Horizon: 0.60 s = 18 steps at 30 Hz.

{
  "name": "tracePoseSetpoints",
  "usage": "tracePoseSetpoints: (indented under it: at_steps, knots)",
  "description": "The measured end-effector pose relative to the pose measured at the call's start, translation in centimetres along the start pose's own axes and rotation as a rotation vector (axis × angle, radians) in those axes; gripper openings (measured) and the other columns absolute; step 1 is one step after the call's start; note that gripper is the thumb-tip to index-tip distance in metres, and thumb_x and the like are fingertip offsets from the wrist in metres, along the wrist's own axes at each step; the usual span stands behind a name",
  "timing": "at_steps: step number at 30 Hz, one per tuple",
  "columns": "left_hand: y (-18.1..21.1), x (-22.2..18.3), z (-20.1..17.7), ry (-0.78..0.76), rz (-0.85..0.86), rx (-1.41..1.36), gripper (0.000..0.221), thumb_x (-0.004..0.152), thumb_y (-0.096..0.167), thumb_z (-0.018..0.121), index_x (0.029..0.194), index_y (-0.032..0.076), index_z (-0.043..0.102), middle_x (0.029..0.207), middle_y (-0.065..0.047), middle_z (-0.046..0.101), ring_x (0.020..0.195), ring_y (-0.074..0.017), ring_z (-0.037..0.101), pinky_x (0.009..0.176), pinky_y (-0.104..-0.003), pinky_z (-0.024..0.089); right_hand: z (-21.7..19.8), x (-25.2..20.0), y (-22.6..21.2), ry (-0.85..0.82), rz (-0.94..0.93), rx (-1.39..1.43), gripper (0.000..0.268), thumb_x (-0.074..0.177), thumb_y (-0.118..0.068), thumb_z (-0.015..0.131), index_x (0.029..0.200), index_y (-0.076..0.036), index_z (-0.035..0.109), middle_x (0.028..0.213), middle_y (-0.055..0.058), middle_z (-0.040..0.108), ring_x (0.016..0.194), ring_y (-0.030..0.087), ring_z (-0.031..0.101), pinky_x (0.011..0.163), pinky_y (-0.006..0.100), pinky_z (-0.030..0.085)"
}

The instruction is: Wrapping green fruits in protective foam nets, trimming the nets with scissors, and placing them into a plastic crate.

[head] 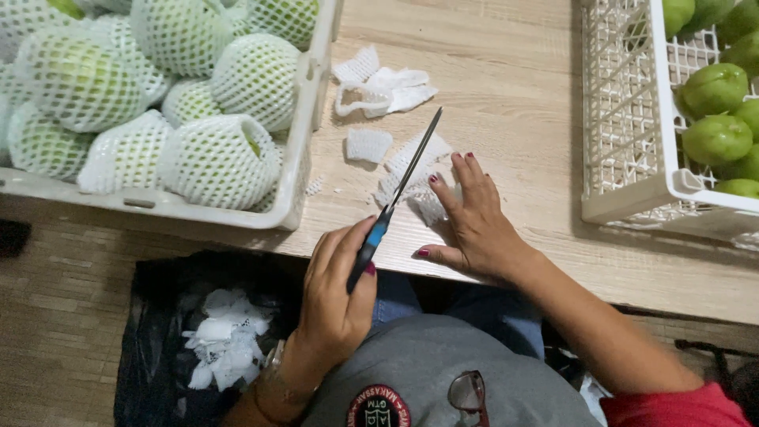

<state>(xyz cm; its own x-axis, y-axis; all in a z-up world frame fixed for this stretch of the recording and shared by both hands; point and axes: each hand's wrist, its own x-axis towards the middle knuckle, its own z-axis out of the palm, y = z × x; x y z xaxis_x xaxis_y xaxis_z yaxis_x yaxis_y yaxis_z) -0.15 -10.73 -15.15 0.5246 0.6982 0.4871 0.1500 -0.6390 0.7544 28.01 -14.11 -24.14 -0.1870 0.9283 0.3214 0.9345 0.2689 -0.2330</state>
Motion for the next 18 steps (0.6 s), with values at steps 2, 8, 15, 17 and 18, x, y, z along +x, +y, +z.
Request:
tracePoseSetpoints:
  at_steps: [2, 8, 15, 17, 18]
  knots:
    - [-0.3, -1.8, -1.5, 0.02, -0.014, 0.033, 0.046, 0.096, 0.011, 0.046, 0.139, -0.005, 0.053, 0.131, -0.022, 0.063, 0.12, -0.0357, 0.061, 0.108, -0.044, 0.044, 0.1, 3.1, 0.6, -0.026, -0.093, -0.056, 0.113, 0.081, -0.081, 0.065, 0.165, -0.025, 0.013, 0.171, 0.027, -0.001, 0.159, 0.054, 0.004, 0.117, 0.077, 0.019]
    - [-1.3, -6.7, -3.5, 0.102, -0.092, 0.033, 0.048, 0.092, 0.019, 0.045, 0.132, -0.003, 0.06, 0.125, -0.021, 0.067, 0.109, -0.0349, 0.064, 0.102, -0.045, 0.048, -0.2, 16.4, 1.1, -0.169, -0.018, 0.089, 0.095, 0.089, -0.08, 0.036, 0.166, -0.029, 0.012, 0.171, 0.021, -0.006, 0.157, 0.05, -0.002, 0.115, 0.082, 0.01]
    - [-1.8, -8.7, -4.3, 0.153, -0.196, -0.007, 0.048, 0.087, 0.016, 0.047, 0.128, -0.001, 0.064, 0.12, -0.017, 0.07, 0.106, -0.0311, 0.066, 0.096, -0.043, 0.051, 5.2, 23.0, 4.7, -0.454, 0.08, -0.113, 0.092, 0.083, -0.075, 0.048, 0.157, -0.025, 0.027, 0.166, 0.014, 0.004, 0.147, 0.048, 0.006, 0.105, 0.077, 0.023]
    - [-2.2, -9.1, -4.5, 0.147, -0.257, -0.007, 0.051, 0.085, 0.018, 0.047, 0.128, 0.0, 0.065, 0.121, -0.016, 0.07, 0.107, -0.0303, 0.066, 0.095, -0.043, 0.051, 6.8, 22.5, 5.8, -0.332, -0.036, -0.167, 0.075, 0.092, -0.068, 0.043, 0.149, -0.019, 0.048, 0.163, 0.019, 0.029, 0.139, 0.054, 0.027, 0.097, 0.072, 0.035]
    - [-2.6, -9.2, -4.4, 0.147, -0.24, -0.037, 0.049, 0.087, 0.017, 0.047, 0.128, -0.002, 0.064, 0.12, -0.018, 0.069, 0.108, -0.0311, 0.066, 0.096, -0.043, 0.052, 6.9, 22.3, 6.1, -0.246, -0.088, -0.128, 0.061, 0.088, -0.043, 0.061, 0.141, -0.013, 0.053, 0.152, 0.021, 0.039, 0.128, 0.047, 0.035, 0.092, 0.063, 0.043]
